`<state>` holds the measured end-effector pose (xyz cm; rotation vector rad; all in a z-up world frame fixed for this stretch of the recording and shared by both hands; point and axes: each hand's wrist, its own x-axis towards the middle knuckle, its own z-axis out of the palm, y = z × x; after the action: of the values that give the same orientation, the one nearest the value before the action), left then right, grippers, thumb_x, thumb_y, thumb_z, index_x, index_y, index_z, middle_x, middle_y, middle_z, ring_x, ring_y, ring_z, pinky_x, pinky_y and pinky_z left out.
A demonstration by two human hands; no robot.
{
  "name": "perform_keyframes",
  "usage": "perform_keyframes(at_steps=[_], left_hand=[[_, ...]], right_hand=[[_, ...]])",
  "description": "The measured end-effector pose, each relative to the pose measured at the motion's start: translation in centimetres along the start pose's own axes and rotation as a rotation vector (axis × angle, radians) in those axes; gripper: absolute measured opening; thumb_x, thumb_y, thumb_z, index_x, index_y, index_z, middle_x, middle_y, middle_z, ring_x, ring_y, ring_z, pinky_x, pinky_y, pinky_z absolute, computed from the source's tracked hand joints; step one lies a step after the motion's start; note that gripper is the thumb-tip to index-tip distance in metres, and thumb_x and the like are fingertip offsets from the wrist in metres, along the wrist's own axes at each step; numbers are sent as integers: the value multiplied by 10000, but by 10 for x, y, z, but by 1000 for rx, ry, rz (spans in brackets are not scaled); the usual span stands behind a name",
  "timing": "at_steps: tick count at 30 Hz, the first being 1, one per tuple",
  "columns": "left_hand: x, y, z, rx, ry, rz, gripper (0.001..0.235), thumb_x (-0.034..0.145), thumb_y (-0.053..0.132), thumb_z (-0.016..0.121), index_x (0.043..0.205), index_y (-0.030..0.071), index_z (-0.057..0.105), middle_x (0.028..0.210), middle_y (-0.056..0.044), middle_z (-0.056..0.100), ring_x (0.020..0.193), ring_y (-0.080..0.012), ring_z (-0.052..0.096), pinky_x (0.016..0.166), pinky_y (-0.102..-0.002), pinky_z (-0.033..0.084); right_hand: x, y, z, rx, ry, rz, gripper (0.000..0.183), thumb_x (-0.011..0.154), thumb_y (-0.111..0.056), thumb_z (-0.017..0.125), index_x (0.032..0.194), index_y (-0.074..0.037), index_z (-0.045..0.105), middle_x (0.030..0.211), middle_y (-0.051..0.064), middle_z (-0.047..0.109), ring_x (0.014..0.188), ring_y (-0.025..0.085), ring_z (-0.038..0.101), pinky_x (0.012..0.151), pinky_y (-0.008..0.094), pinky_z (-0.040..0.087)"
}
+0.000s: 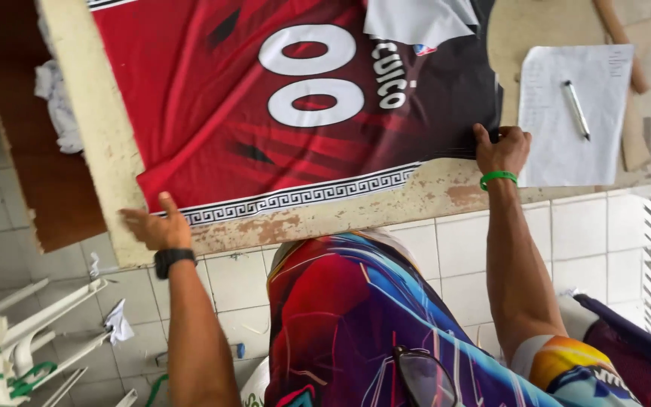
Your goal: Cutting printed jersey fabric panels apart using large tailor scissors on a cutting table.
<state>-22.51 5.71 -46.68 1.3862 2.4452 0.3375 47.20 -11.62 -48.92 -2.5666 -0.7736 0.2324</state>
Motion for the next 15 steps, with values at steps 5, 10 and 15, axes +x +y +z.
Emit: perform_keyframes(at_steps=[5,10,15], left_hand=[[-22,26,18,1,42,5,800,1037,487,815,1540,-34,475,1465,-315,547,1329,-569,520,1001,-774,455],[-43,52,-49,-680,-482,-274,235,1068,341,722,1126,114,703,975,-83,771,813,-263,766,631,-423,652],[-20,83,-148,-855,-364,-269,371,1029,360,799,1228,132,585,1100,-32,669,970,-207,701,752,-411,614]], right_hand=[[4,-20,-12,-22,-163,192,454,984,-430,925,1064,-5,789,1059,191,791,1044,430,730,874,549,597],[2,-22,-49,247,-277,195,367,1055,-293,666,1126,66,639,1001,111,606,940,252,516,753,465,469],[3,-92,-137,1270,-117,194,360,1046,-51,805,814,-146,546,803,-5,515,777,161,611,623,378,612]])
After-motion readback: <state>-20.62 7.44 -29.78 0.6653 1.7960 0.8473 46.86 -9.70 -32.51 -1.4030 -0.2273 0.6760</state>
